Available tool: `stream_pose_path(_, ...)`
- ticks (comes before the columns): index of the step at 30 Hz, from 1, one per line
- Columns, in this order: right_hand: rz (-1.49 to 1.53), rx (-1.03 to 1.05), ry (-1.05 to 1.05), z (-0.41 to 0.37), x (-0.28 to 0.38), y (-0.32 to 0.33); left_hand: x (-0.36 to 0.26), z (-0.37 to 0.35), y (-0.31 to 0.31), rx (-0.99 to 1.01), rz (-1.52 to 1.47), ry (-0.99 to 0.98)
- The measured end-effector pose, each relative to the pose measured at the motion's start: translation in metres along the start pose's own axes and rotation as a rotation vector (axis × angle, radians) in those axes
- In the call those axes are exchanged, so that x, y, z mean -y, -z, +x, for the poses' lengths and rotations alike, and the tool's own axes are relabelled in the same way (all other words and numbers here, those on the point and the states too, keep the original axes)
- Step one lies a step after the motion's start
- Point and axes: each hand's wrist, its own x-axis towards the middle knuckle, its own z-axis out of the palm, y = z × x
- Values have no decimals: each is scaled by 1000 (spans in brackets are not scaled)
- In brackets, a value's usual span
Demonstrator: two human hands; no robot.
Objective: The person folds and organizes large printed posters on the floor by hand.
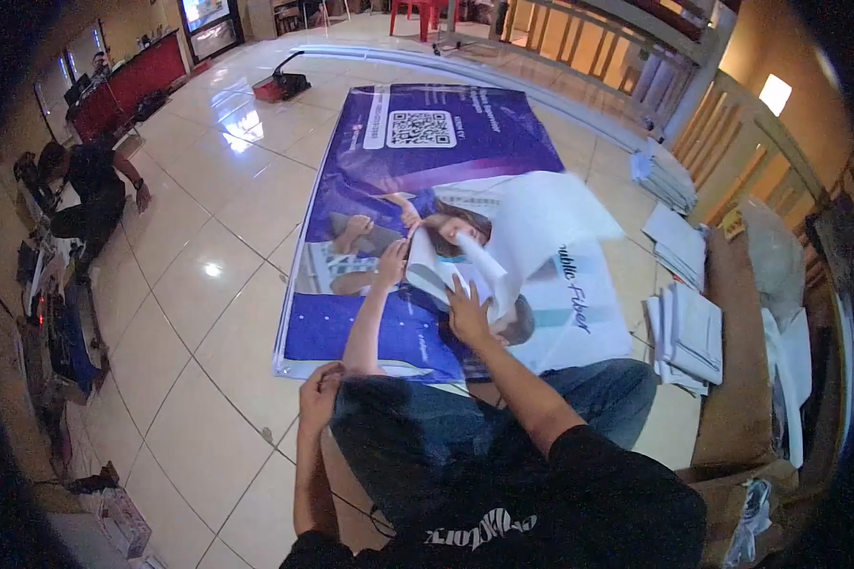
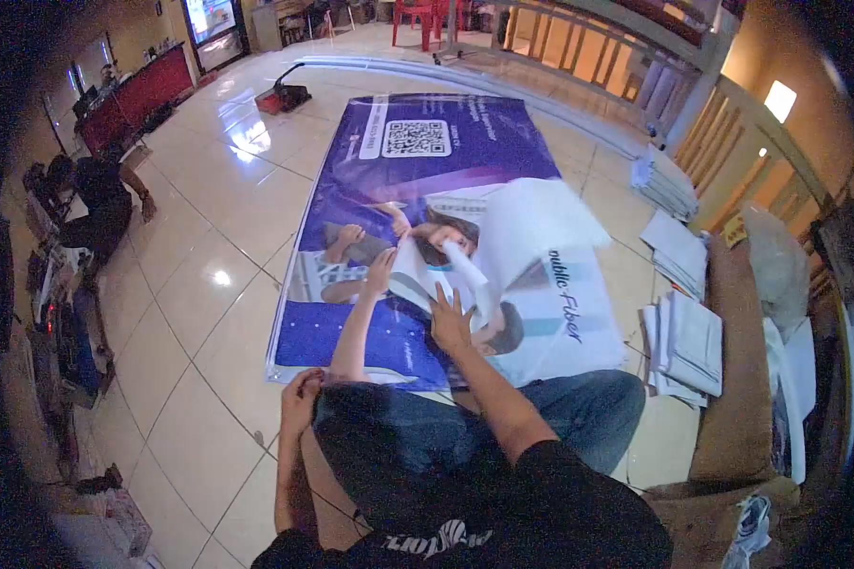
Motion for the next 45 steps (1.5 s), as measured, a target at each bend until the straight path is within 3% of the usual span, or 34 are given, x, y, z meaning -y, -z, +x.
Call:
stream_pose_path(1,75,102,-79,-4,15,-7,3,6,-3,-1,9,8)
stream_pose_path(2,316,24,-81,-4,16,-44,7,16,-5,43,-22,65)
stream_pose_path(4,543,268,-267,-2,28,-84,13,36,-19,96,-40,138)
stream_pose_path(5,561,280,-283,0,38,-87,17,52,-28,124,46,123)
stream_pose_path(7,658,494,-251,1,58,-91,25,86,-47,173,155,121)
stream_pose_path(8,678,502,-267,4,64,-104,27,103,-60,152,262,10)
stream_pose_path(9,642,378,-46,5,67,-122,28,113,-71,132,362,-100)
stream_pose_path(10,594,249,175,3,67,-133,24,116,-81,146,369,-88)
stream_pose_path(14,944,163,-7,23,71,-51,-13,106,-112,-127,180,133)
stream_pose_path(16,1025,143,2,52,76,-11,-40,79,-132,-224,146,232)
stream_pose_path(18,1317,68,-80,74,97,62,-84,63,-160,-216,-259,51)
stream_pose_path(19,1317,-21,-22,81,103,93,-122,57,-166,-222,-436,-54)
stream_pose_path(21,1313,-306,124,94,114,145,-136,64,-157,-164,-684,-23)
stream_pose_path(22,1302,-504,208,98,117,169,-171,65,-159,-229,-816,-15)
stream_pose_path(23,1196,-502,249,96,112,205,-209,69,-162,-297,-952,-10)
stream_pose_path(24,1087,-497,292,95,101,237,-220,79,-158,-198,-1090,-3)
stream_pose_path(25,989,-655,388,101,90,252,-228,85,-152,-96,-1228,3)
stream_pose_path(26,887,-812,481,105,77,263,-234,86,-145,-127,-1231,-14)
stream_pose_path(28,513,-959,435,97,45,287,-242,85,-127,350,-1170,-78)
stream_pose_path(29,455,-920,386,89,29,300,-230,88,-117,676,-949,-100)
stream_pose_path(30,391,-882,334,79,13,308,-222,84,-113,665,-949,-106)
stream_pose_path(31,392,-885,344,74,-7,308,-215,80,-111,701,-841,13)
stream_pose_path(33,391,-834,381,67,-41,294,-157,108,-108,845,-661,119)
stream_pose_path(34,387,-827,376,60,-47,284,-159,108,-120,849,-667,126)
stream_pose_path(36,313,-505,330,47,-60,257,-164,101,-162,526,-1464,295)
stream_pose_path(37,284,-351,302,42,-67,240,-134,111,-178,683,-1555,241)
stream_pose_path(38,228,-249,316,40,-77,215,-123,116,-198,688,-1556,238)
stream_pose_path(40,55,-63,403,33,-94,178,-112,121,-232,245,-1635,179)
stream_pose_path(41,-53,16,481,27,-101,167,-108,124,-236,380,-1754,42)
stream_pose_path(42,-163,121,562,22,-112,161,-87,143,-240,392,-1754,45)
stream_pose_path(43,-167,121,550,17,-127,156,-45,173,-245,212,-1679,107)
stream_pose_path(44,-206,59,681,9,-148,152,-6,199,-249,36,-1596,173)
stream_pose_path(45,-244,-1,810,2,-171,150,30,222,-237,60,-1642,179)
